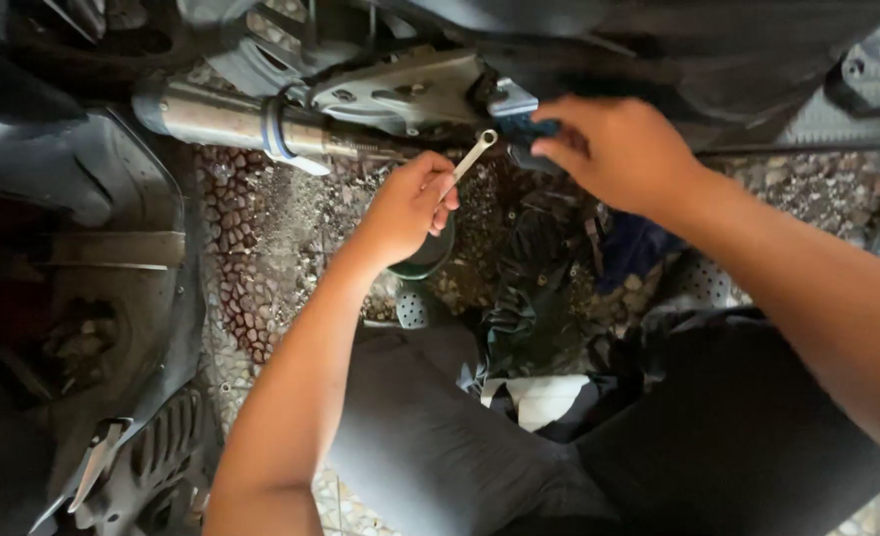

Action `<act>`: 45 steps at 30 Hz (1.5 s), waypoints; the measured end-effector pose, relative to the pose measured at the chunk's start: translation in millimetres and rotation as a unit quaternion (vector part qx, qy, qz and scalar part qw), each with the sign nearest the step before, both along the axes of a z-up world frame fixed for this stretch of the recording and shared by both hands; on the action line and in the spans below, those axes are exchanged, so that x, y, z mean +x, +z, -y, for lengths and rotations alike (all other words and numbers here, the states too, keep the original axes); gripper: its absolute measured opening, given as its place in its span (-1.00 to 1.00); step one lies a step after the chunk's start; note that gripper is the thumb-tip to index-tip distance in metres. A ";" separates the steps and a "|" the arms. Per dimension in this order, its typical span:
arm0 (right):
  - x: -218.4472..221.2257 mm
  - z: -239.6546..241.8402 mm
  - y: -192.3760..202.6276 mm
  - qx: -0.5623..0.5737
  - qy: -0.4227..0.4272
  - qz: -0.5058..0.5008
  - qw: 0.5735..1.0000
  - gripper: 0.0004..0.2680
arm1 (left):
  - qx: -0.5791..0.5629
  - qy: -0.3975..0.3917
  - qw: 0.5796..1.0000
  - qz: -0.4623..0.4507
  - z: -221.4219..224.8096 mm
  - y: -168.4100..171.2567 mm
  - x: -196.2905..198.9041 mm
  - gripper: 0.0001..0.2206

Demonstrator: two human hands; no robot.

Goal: The person is working on the underside of a motorcycle, specifically near the exhaust pipe and rear wheel. They use a wrench to tighten a bolt on the motorcycle's frame and handle a green container placed on the ground.

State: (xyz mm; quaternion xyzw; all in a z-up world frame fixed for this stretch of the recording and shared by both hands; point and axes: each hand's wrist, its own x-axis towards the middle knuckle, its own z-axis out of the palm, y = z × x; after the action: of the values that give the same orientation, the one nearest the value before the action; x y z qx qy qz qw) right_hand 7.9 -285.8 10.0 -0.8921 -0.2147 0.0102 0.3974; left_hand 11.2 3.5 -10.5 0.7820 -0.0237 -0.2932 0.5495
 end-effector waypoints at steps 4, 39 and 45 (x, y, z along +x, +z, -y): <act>5.7 -7.3 -18.3 -0.071 0.004 0.036 0.997 -0.70 | 0.064 -0.068 0.993 0.078 -11.4 -37.8 38.3 -0.90; 23.1 -15.7 -30.1 -0.046 -0.040 -0.105 0.993 -0.73 | 0.487 -0.099 0.676 0.543 55.1 -95.8 110.7 -0.60; 23.9 -19.0 -23.2 -0.059 -0.045 -0.131 0.989 -0.72 | 0.486 -0.086 0.718 0.491 53.8 -96.1 108.1 -0.60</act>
State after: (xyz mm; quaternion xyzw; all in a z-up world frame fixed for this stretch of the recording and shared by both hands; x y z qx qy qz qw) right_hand 31.8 -266.8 -13.2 -0.9139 -0.1190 0.1221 0.3685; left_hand 119.4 -50.3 -106.6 0.9705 -0.2114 0.1141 -0.0227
